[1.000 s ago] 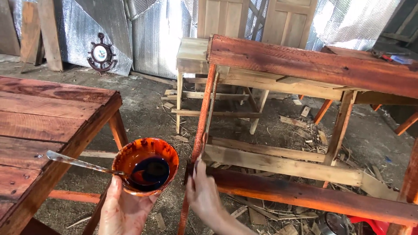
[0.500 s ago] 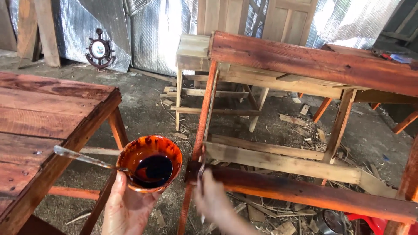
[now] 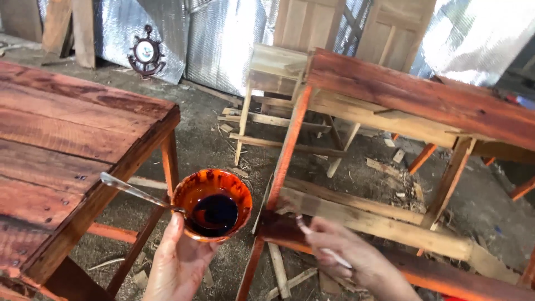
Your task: Applying wood stain to a wooden frame using a paintbrush and a small bowl of stain.
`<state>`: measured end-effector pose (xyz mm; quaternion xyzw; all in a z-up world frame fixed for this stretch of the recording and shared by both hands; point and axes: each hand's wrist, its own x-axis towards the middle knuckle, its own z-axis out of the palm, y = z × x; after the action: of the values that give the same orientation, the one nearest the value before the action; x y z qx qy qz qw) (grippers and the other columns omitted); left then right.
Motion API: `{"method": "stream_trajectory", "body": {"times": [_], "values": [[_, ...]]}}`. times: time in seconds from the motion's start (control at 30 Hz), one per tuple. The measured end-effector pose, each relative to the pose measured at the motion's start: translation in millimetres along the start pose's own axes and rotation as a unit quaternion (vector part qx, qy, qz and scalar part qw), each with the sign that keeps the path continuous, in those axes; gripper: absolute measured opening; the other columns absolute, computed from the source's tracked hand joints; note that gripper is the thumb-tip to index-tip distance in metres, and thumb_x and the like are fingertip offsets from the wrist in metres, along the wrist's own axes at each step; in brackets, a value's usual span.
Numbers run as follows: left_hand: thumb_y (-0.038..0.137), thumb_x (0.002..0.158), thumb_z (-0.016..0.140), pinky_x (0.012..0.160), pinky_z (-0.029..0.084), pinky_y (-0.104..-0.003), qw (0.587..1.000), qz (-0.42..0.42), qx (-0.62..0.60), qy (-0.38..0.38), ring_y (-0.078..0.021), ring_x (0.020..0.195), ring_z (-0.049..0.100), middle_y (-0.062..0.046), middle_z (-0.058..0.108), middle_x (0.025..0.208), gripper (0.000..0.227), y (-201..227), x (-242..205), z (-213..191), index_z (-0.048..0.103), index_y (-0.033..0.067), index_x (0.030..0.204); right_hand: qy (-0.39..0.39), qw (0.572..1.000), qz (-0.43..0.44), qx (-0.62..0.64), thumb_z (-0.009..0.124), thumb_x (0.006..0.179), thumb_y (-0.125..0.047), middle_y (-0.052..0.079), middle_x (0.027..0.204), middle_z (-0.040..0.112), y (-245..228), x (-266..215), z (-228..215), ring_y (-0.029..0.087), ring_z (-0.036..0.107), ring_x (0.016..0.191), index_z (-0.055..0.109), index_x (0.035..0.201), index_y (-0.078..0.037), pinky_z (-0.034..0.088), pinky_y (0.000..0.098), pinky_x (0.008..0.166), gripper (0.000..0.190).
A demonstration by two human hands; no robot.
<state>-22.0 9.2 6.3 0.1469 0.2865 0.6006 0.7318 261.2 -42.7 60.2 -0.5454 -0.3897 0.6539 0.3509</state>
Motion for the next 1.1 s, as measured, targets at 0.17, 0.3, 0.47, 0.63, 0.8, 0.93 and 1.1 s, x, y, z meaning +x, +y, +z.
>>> {"method": "stream_trajectory", "body": {"times": [0.17,0.3,0.47,0.63,0.8,0.93,1.1], "values": [[0.031,0.091,0.046,0.094,0.044,-0.047,0.997,-0.046,-0.014,0.055,-0.0343,0.121,0.055,-0.02,0.062,0.141,0.057,19,-17,28,0.054,0.0117,0.144,0.112,0.992,0.048,0.025,0.061,0.1,-0.006,0.006,0.058,0.052,14,57,-2,0.01,0.039,0.035,0.058,0.104,0.003,0.026,0.0206,0.026,0.01],[0.028,0.088,0.047,0.098,0.043,-0.05,0.995,-0.079,-0.013,0.063,-0.0334,0.122,0.054,-0.018,0.062,0.139,0.057,27,-18,32,0.053,0.0141,0.143,0.134,0.988,0.057,0.046,0.069,0.088,-0.014,0.007,0.061,0.059,-7,44,29,0.009,0.042,0.037,0.042,0.151,-0.009,0.03,0.0194,0.028,0.069],[0.023,0.094,0.046,0.103,0.042,-0.048,0.992,-0.095,-0.054,0.056,-0.03,0.125,0.053,-0.015,0.06,0.14,0.047,29,-8,27,0.05,0.0195,0.141,-0.023,0.994,-0.044,0.093,0.065,0.095,-0.002,0.008,0.06,0.056,-5,30,-2,0.012,0.046,0.036,0.056,0.102,-0.004,0.031,0.0195,0.026,0.011],[0.035,0.069,0.063,0.11,0.046,-0.05,0.989,-0.131,-0.039,0.059,-0.0272,0.135,0.057,-0.002,0.053,0.163,0.108,23,7,9,0.011,0.0344,0.164,0.202,0.972,0.093,-0.074,0.065,0.088,-0.008,0.01,0.08,0.061,13,63,38,0.017,0.049,0.059,0.062,0.123,-0.001,0.04,0.0261,0.053,0.036],[0.032,0.076,0.062,0.099,0.05,-0.047,0.989,-0.13,-0.044,0.06,-0.0294,0.129,0.057,-0.01,0.053,0.156,0.09,21,13,2,0.029,0.0279,0.159,0.115,0.987,0.061,-0.097,0.062,0.095,-0.015,0.009,0.069,0.052,5,35,37,0.019,0.042,0.052,0.054,0.093,-0.005,0.03,0.0304,0.048,0.013],[0.028,0.081,0.06,0.093,0.049,-0.042,0.987,-0.138,-0.052,0.067,-0.0262,0.121,0.058,-0.01,0.061,0.147,0.078,24,12,7,0.039,0.032,0.157,0.173,0.984,0.026,0.024,0.066,0.096,-0.016,0.007,0.057,0.041,13,46,16,0.012,0.026,0.033,0.044,0.09,-0.006,0.016,0.0262,0.029,0.025],[0.032,0.07,0.066,0.103,0.051,-0.05,0.987,-0.139,-0.045,0.063,-0.0313,0.129,0.059,-0.01,0.055,0.158,0.107,19,15,2,0.015,0.0336,0.164,0.123,0.991,0.048,-0.011,0.069,0.093,-0.016,0.013,0.062,0.05,31,48,32,0.02,0.039,0.042,0.049,0.092,-0.004,0.027,0.0293,0.036,0.023]]}}
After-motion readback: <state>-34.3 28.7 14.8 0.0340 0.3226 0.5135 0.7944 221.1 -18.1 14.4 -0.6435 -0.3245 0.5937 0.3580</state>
